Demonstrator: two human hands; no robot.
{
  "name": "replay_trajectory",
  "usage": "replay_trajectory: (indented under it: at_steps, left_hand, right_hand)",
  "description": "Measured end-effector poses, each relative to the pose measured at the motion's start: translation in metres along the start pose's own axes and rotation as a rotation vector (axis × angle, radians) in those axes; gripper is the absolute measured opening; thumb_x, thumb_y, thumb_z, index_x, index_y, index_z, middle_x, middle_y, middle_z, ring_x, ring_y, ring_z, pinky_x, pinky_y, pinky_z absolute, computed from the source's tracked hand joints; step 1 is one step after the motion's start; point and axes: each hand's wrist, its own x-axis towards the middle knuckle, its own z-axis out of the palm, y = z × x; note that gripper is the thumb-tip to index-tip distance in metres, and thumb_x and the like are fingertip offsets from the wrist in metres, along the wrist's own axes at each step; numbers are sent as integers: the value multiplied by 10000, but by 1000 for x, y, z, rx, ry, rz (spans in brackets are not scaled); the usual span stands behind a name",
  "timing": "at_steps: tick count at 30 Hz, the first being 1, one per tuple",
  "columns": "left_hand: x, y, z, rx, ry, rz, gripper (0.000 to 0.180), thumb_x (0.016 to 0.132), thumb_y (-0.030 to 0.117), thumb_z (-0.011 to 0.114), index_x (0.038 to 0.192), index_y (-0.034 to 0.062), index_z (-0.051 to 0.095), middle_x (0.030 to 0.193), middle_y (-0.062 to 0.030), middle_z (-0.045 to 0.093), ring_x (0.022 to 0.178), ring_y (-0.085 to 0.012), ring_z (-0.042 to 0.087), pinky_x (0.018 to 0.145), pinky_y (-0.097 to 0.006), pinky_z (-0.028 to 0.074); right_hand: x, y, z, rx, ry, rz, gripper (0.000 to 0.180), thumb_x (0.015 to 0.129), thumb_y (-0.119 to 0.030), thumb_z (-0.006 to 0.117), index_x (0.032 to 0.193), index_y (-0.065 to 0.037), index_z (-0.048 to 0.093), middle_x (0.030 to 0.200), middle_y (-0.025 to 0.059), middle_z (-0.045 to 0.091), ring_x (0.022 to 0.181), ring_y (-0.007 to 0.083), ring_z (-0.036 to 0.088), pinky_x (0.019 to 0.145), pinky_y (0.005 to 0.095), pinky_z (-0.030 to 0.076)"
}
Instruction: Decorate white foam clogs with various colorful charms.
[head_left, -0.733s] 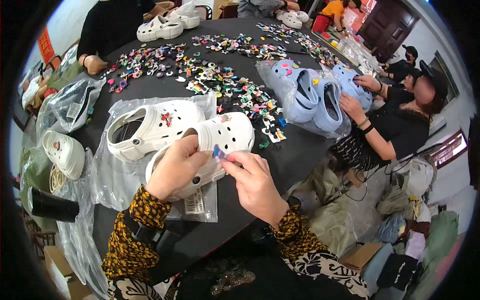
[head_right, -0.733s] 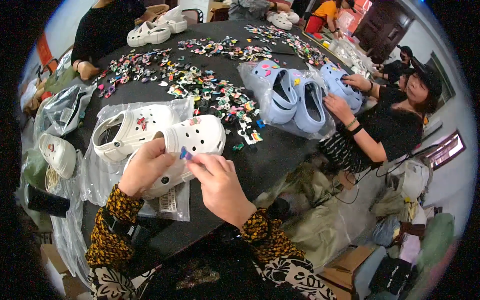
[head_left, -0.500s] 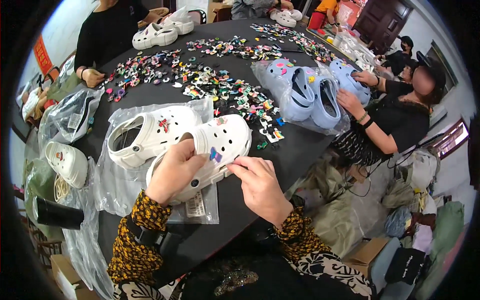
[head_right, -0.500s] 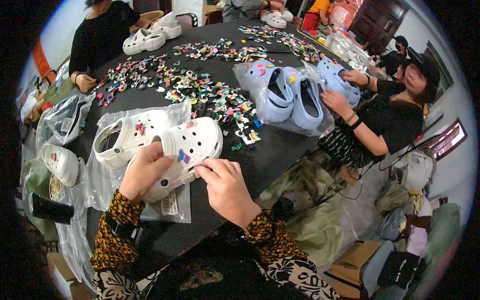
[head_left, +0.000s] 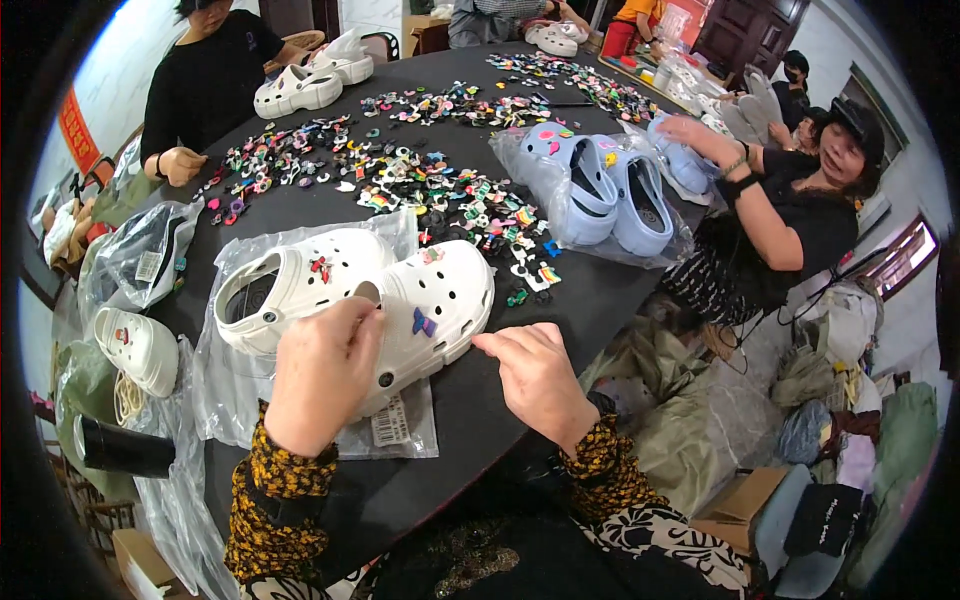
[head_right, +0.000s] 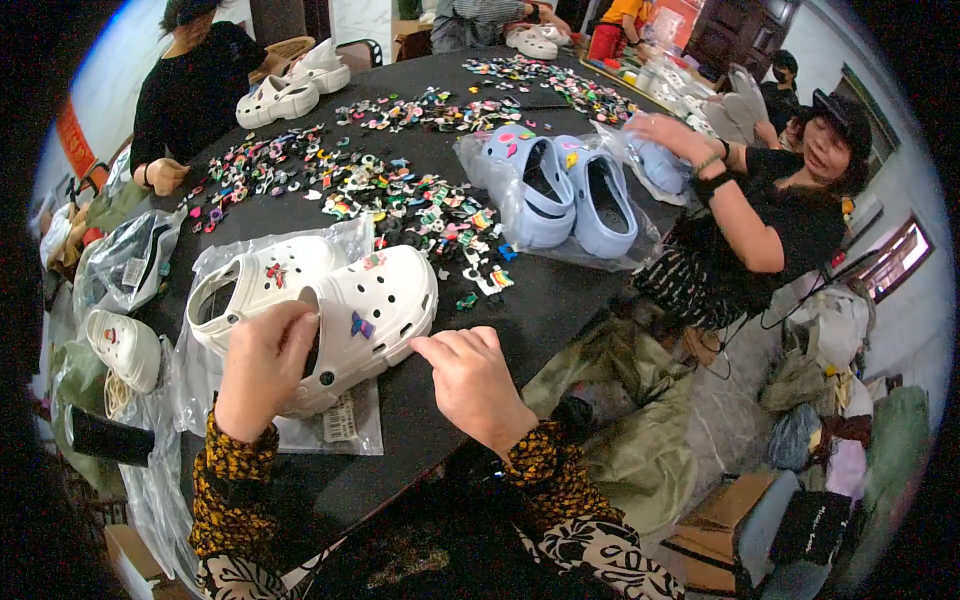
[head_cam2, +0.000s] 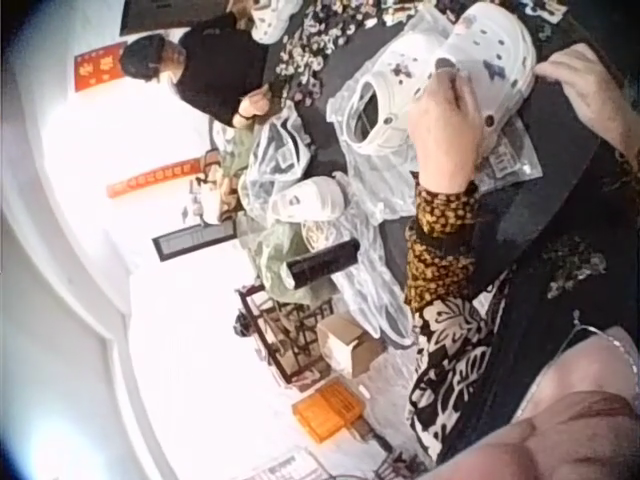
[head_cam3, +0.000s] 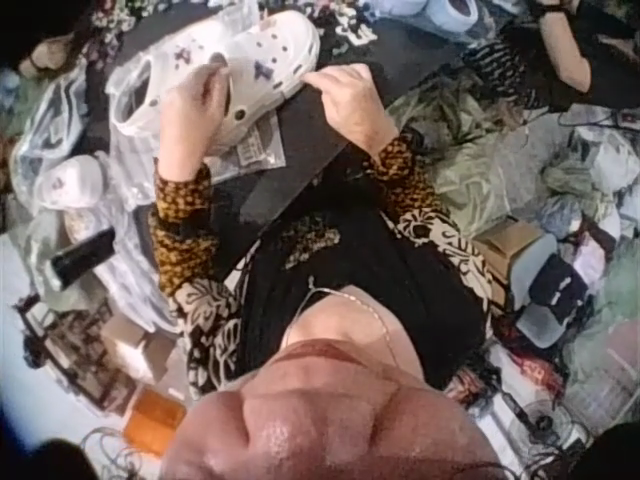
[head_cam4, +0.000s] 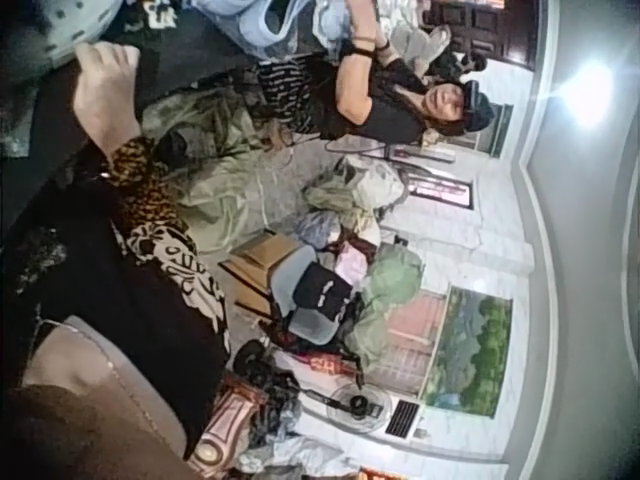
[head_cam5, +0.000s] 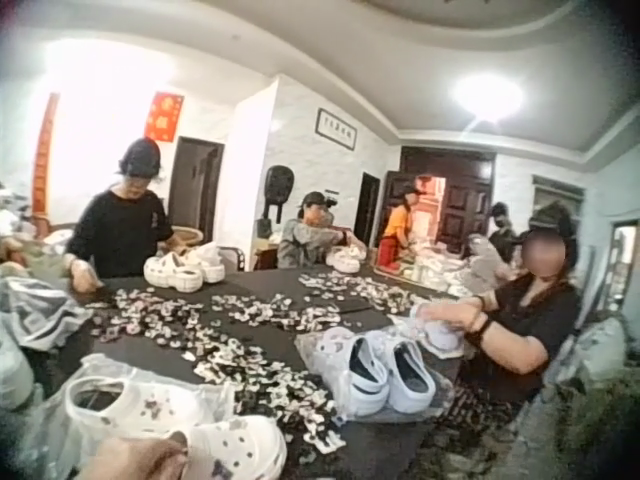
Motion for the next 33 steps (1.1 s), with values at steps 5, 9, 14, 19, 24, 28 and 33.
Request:
replay_trajectory:
  at_steps: [5,9,14,19,24,28,33]
  left_hand:
    - [-3,24,-29,-274,-23,-173,258,917,113,574,705,-32,588,566,-33,576,528,-88,527,512,-252,413]
    - [-15,25,-42,-281,40,-78,260,901,107,612,680,-25,576,539,-56,550,467,-95,506,456,-259,369]
    - [-21,43,-54,-437,107,-125,338,965,198,547,719,-27,604,523,-9,505,420,-73,431,473,-218,365]
    - [-30,34,-58,-782,248,10,295,985,193,505,952,-93,567,502,-28,473,410,-67,411,487,-244,407]
    - [-38,45,-71,-944,229,378,265,980,245,499,1047,-11,488,535,-19,469,408,-97,401,451,-263,383]
    - [-58,28,-84,-976,143,451,336,942,325,551,1067,24,471,540,-21,461,412,-117,413,412,-252,357]
    - [-50,44,-96,-1097,-141,571,435,963,240,531,1352,57,466,859,-118,617,624,-177,528,599,-365,438]
  right_hand:
    - [-6,7,-1,-7,-4,20,333,758,73,559,1049,-63,649,844,33,632,827,214,598,825,351,395]
    - [-7,7,-2,0,-14,28,331,764,63,562,1060,-64,639,808,19,620,801,194,601,814,342,392]
    - [-8,10,-2,-18,-33,35,322,767,55,568,1060,-59,636,795,19,621,790,190,605,809,338,393]
    - [-8,14,1,-34,-44,29,303,769,45,582,1051,-50,639,796,23,629,785,194,607,803,340,395]
    - [-10,10,1,-83,-25,16,299,768,10,590,1053,-61,645,792,30,628,779,200,609,784,351,398]
    - [-13,12,14,-94,-72,-18,336,759,-23,593,1090,-71,621,764,17,584,761,201,600,747,363,391]
    - [-20,13,15,-102,-63,24,334,756,-35,620,1088,-70,618,777,26,561,782,196,586,776,345,375]
